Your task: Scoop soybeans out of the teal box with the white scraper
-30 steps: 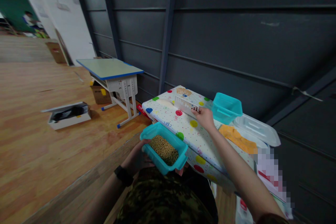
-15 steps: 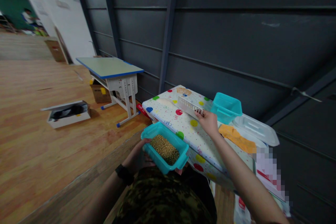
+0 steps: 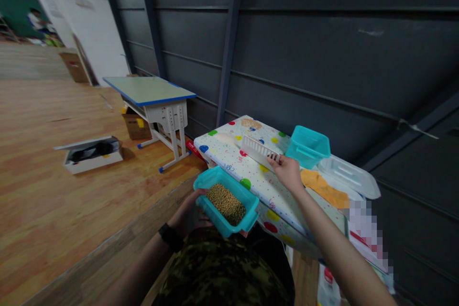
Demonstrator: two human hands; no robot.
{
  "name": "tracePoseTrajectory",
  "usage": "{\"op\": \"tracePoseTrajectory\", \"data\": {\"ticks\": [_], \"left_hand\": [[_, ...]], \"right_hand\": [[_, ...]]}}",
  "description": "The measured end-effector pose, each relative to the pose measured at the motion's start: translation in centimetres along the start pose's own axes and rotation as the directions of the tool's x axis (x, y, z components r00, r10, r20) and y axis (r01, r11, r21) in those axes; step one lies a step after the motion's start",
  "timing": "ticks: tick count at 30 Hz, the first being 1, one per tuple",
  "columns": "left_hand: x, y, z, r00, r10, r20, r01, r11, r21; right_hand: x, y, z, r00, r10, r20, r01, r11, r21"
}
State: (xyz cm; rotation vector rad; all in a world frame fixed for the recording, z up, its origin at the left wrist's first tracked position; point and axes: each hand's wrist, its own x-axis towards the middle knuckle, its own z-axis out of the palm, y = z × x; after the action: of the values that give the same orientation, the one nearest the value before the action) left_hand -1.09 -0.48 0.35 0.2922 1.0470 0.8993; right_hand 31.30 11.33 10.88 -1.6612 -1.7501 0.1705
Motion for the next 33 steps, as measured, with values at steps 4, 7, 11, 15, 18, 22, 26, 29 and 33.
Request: {"op": "tracePoseTrajectory", "data": {"ticks": [4, 7, 11, 15, 18, 22, 26, 29, 33], "left_hand": [[0.0, 0.0, 0.0, 0.999, 0.041, -0.002, -0.041, 0.998, 0.052], [-0.3, 0.2, 0.4, 0.999, 0.033, -0.004, -0.033, 0.997, 0.075], [-0.7, 0.3, 1.0, 1.0, 0.021, -0.005, -0.02, 0.996, 0.091], [-0.8, 0.3, 1.3, 1.0, 0.017, -0.008, -0.016, 0.996, 0.085], [-0.8, 0.3, 1.3, 1.0, 0.021, -0.006, -0.021, 0.997, 0.07], [-0.7, 0.3, 1.3, 1.0, 0.006, -0.003, -0.006, 0.999, 0.043], [-0.6, 0.3, 1.0, 1.0, 0.007, 0.001, -0.007, 0.999, 0.047], [-0.4, 0.2, 0.8, 1.0, 0.005, -0.003, -0.005, 0.998, 0.056], [0.0, 0.1, 0.5, 1.0, 0.011, -0.008, -0.011, 0.998, 0.067]], "right_hand": [[-1.0, -0.3, -0.2, 1.0, -0.003, 0.011, 0.003, 1.0, 0.021], [-1.8, -0.4, -0.5, 1.0, -0.011, 0.028, 0.01, 0.999, 0.035], [-3.0, -0.3, -0.7, 0.999, -0.027, 0.026, 0.025, 0.998, 0.06], [-4.5, -0.3, -0.8, 0.999, -0.024, 0.03, 0.021, 0.995, 0.1], [-5.9, -0.4, -0.9, 0.999, -0.033, 0.038, 0.027, 0.988, 0.151], [-8.1, -1.1, -1.4, 0.999, -0.044, 0.027, 0.038, 0.978, 0.205], [-10.4, -2.0, -2.0, 0.997, -0.066, 0.045, 0.052, 0.965, 0.255], [-11.3, -1.9, -2.5, 0.993, -0.093, 0.069, 0.073, 0.965, 0.251], [-10.1, -0.5, -2.8, 0.991, -0.118, -0.069, 0.125, 0.987, 0.105]]}}
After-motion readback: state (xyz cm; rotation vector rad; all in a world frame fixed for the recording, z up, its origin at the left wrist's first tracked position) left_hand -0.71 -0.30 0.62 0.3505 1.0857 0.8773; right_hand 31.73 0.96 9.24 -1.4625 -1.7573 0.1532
